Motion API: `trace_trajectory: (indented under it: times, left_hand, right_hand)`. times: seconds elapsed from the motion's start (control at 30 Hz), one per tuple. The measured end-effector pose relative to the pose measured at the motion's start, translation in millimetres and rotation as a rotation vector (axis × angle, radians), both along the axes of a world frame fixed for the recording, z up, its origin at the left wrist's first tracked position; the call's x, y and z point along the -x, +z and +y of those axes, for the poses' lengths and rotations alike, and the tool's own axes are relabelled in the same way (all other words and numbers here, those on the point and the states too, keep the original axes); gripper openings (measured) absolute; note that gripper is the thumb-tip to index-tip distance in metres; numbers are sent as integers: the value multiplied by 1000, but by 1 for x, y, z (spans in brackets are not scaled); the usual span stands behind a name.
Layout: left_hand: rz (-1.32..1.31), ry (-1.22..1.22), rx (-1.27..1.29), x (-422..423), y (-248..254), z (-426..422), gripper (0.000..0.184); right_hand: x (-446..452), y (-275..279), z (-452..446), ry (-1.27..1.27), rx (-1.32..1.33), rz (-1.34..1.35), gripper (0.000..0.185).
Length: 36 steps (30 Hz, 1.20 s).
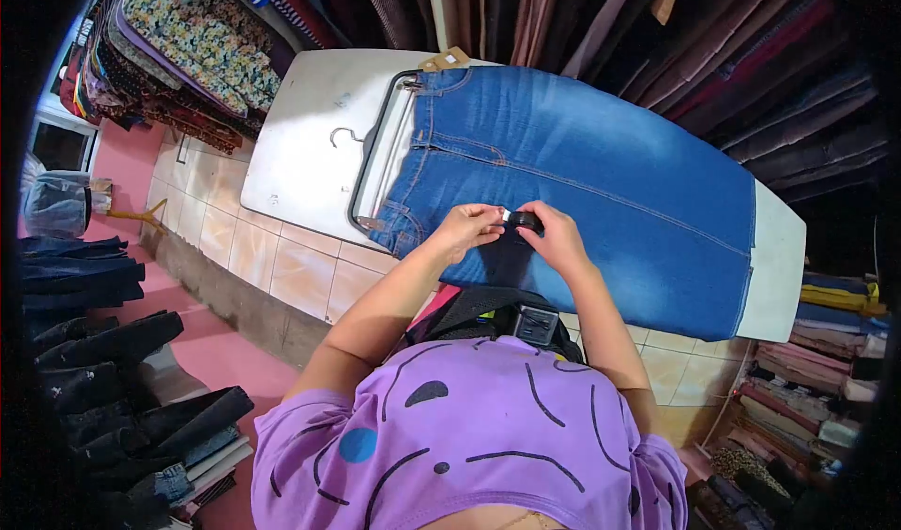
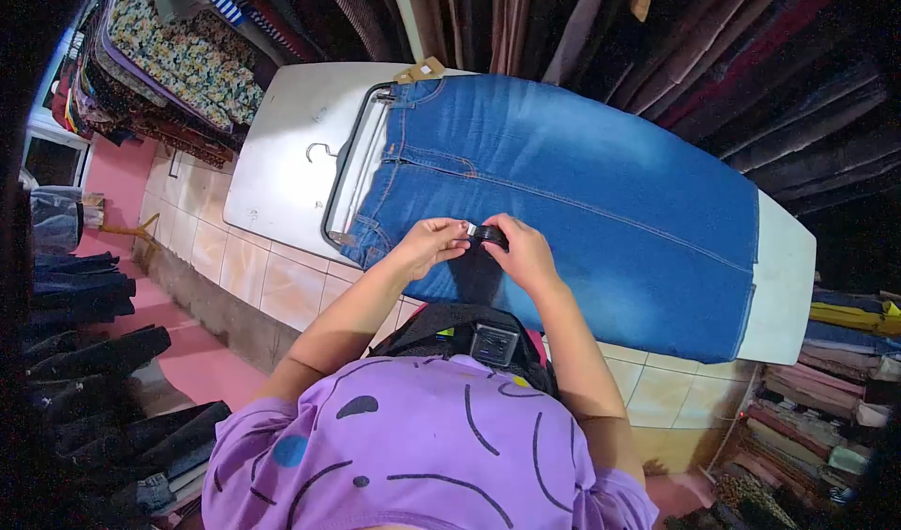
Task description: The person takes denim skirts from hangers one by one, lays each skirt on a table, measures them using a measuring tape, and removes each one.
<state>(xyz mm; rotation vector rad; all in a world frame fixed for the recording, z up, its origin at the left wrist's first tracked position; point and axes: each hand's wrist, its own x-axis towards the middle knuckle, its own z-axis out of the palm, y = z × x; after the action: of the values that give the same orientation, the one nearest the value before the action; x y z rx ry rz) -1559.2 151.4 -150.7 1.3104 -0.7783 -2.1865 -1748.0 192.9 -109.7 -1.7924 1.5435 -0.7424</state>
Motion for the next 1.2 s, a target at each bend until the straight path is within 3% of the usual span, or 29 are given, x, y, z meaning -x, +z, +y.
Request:
trace_trajectory:
  times: [0.13,0.2,0.33,0.37,0.43,0.67,0.77,0.83,0.87,0.93,1.2]
  left_hand:
    - [-73,9,24,-12,-12,-9,17]
    - [-366,-1,520,-34,-19,-24,11]
    - [-934,269,847,-81,-22,-66,8]
    - [-935,268,842,-86,-25,-71,8]
    - [-1187,263,895,-91,-27,-77,11]
    - [-1283,237,1146,-94,-34,-67,11]
    - [-1329,26,1201,-96,-42,-58,18]
    - [-1460,-94,1389,-83,-26,-40,34]
    - [-1459,-97,1388,-82,-26,-34,34]
    - [-1526,-171,1409,-81,-27,-27,53]
    - [-1573,-229,1377,-75,-25,-22,57]
  right_hand:
    - [-19,-7,-7,60,81,126,26]
    - [-24,-10,-12,37,76,207,26]
    - [-27,-20,-30,-5,109,233,26]
    - [-30,-22,-35,-8,93,273,26]
    - [-35,-30,-43,5,67,326,27]
    - [-44,-44,-47,-13,38,369,28]
    - [-44,-45,-47,-20,51,353,28]
    - [-44,-45,-47,-26,56,355,27]
    - [-44,-44,-46,-27,54,354,27]
    - [-43,-43,-46,-40,50,332,26]
    - [-44,-40,-43,-58,56,332,26]
